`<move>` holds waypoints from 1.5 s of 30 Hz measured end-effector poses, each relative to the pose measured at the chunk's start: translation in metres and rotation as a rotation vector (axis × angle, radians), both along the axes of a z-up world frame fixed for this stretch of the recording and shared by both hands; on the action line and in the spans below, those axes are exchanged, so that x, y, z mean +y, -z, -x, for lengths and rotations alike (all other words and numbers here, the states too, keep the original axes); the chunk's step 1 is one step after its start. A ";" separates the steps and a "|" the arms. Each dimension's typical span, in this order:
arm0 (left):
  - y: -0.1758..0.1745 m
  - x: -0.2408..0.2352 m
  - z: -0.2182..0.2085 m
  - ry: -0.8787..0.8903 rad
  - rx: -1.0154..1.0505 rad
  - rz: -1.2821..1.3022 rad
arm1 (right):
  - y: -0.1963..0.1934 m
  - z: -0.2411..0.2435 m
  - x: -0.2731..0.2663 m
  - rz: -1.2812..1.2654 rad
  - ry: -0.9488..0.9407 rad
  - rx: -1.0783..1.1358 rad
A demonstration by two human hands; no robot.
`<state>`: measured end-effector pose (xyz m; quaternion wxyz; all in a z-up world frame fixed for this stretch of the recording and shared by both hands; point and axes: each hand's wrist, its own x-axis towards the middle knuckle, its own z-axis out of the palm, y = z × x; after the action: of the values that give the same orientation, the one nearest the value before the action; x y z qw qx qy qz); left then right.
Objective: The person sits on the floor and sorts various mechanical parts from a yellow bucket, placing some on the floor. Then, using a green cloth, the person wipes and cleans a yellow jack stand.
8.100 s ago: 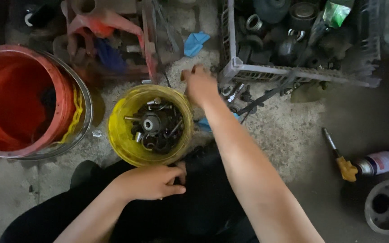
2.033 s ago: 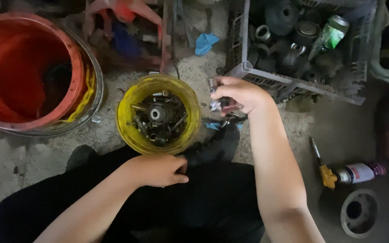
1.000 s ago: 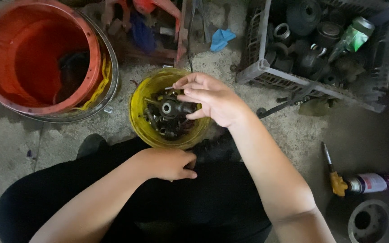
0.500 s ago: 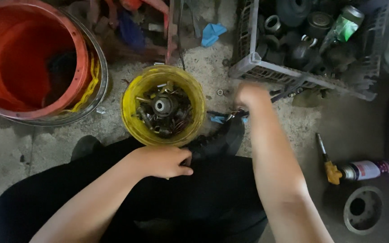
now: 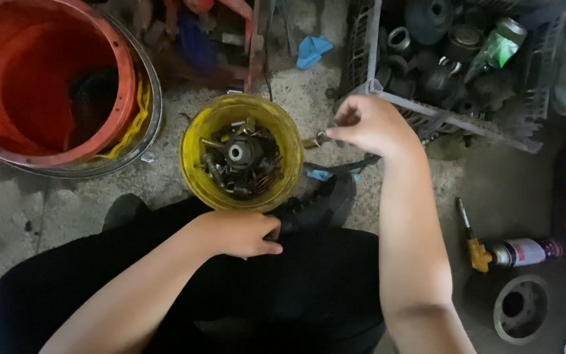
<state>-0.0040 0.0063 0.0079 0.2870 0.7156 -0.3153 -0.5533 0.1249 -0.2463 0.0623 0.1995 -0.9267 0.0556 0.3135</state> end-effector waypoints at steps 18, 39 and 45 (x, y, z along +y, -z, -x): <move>0.002 -0.003 -0.001 0.015 -0.029 -0.008 | -0.013 0.016 0.046 -0.242 0.040 -0.307; 0.008 0.006 0.004 -0.014 -0.004 0.025 | 0.036 0.039 0.116 0.275 -0.683 -0.528; 0.017 0.006 0.008 -0.023 -0.041 0.027 | -0.015 0.046 0.112 0.176 -0.625 -0.537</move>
<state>-0.0121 0.0122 -0.0088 0.2964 0.7266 -0.3202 -0.5307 0.0792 -0.1345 0.0769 0.0221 -0.9613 -0.2555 0.1005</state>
